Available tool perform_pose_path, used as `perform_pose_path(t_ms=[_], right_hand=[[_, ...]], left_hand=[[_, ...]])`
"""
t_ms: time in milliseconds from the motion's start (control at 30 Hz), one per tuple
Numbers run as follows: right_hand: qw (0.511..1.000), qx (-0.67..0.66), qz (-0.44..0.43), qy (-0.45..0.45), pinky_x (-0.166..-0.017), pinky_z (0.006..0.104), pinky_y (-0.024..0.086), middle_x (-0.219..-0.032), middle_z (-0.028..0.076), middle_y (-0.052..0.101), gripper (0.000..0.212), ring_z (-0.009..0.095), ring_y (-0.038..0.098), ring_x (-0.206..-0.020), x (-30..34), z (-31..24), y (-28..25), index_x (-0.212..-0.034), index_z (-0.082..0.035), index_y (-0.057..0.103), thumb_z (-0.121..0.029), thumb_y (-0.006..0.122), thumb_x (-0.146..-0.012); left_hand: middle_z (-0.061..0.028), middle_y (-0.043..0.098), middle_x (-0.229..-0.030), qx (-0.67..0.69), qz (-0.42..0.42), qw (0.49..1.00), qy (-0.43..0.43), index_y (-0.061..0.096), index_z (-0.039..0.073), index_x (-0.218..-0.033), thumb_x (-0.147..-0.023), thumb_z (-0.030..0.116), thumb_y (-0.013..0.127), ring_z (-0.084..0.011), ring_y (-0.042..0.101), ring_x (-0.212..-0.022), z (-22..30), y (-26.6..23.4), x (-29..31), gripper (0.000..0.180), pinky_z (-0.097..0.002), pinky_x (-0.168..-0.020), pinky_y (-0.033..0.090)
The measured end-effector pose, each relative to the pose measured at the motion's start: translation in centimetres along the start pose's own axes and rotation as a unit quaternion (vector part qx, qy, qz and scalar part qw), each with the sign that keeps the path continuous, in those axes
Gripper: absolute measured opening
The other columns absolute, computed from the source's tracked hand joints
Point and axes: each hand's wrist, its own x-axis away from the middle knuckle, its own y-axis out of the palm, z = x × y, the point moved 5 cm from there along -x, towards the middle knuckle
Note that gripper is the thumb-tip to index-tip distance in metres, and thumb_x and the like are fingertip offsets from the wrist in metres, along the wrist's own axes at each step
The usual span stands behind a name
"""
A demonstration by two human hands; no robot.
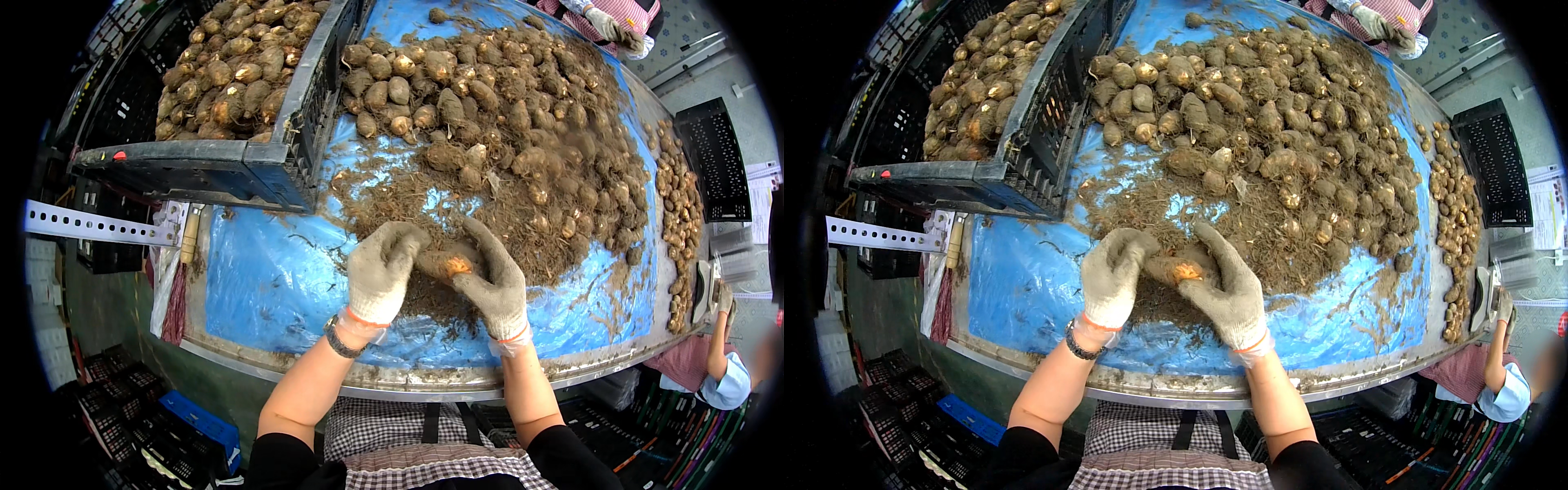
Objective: The person sorts root vegetables by hand, turning them over to remove dirt and placing them one by one into a plastic crate.
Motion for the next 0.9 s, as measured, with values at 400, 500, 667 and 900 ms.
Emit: perform_pose_path(t_ms=[400, 500, 667, 900], right_hand=[[0.992, 0.099, 0.013, -0.078, -0.098, 0.0325, 0.045, -0.125, 0.014, 0.058, 0.07, 0.021, 0.058, -0.113, 0.8, -0.9, 0.1, -0.137, 0.005, 0.042, -0.005, 0.074, -0.076], [0.965, 0.224, -0.004, -0.139, -0.099, 0.0346, 0.045, -0.129, 0.016, 0.056, 0.074, 0.023, 0.057, -0.116, 1.2, -1.5, 1.0, -0.137, 0.004, 0.044, -0.01, 0.079, -0.073], [0.987, 0.127, 0.039, -0.095, -0.102, 0.0339, 0.041, -0.133, 0.016, 0.053, 0.072, 0.022, 0.053, -0.12, 0.7, -0.1, 0.6, -0.137, 0.004, 0.043, -0.008, 0.076, -0.075], [0.99, 0.104, 0.069, -0.073, -0.103, 0.033, 0.041, -0.13, 0.015, 0.055, 0.059, 0.021, 0.053, -0.12, 0.3, 0.2, -0.3, -0.134, 0.004, 0.046, 0.0, 0.069, -0.079]], left_hand=[[-0.0125, 0.069, -0.083, -0.158, -0.06, 0.981, 0.091, 0.063, 0.003, -0.102, -0.089, 0.026, 0.064, -0.0221, 0.067, -0.069, 1.1, 1.2, 0.6, 0.026, -0.0285, -0.062, 0.05], [-0.0106, 0.069, -0.082, -0.136, -0.026, 0.989, 0.051, 0.064, 0.001, -0.098, -0.094, 0.031, 0.054, -0.0185, 0.065, -0.068, -1.0, 0.5, 0.1, 0.032, -0.0281, -0.06, 0.05], [-0.0029, 0.065, -0.081, 0.055, -0.044, 0.993, -0.091, 0.064, 0.001, -0.102, -0.099, 0.036, 0.047, -0.0102, 0.057, -0.063, -1.8, 1.1, 0.1, 0.039, -0.0242, -0.058, 0.048], [-0.0042, 0.064, -0.087, 0.148, -0.11, 0.98, -0.074, 0.059, 0.001, -0.119, -0.097, 0.035, 0.054, -0.0095, 0.058, -0.069, -0.9, 2.1, 0.5, 0.041, -0.0249, -0.064, 0.049]])
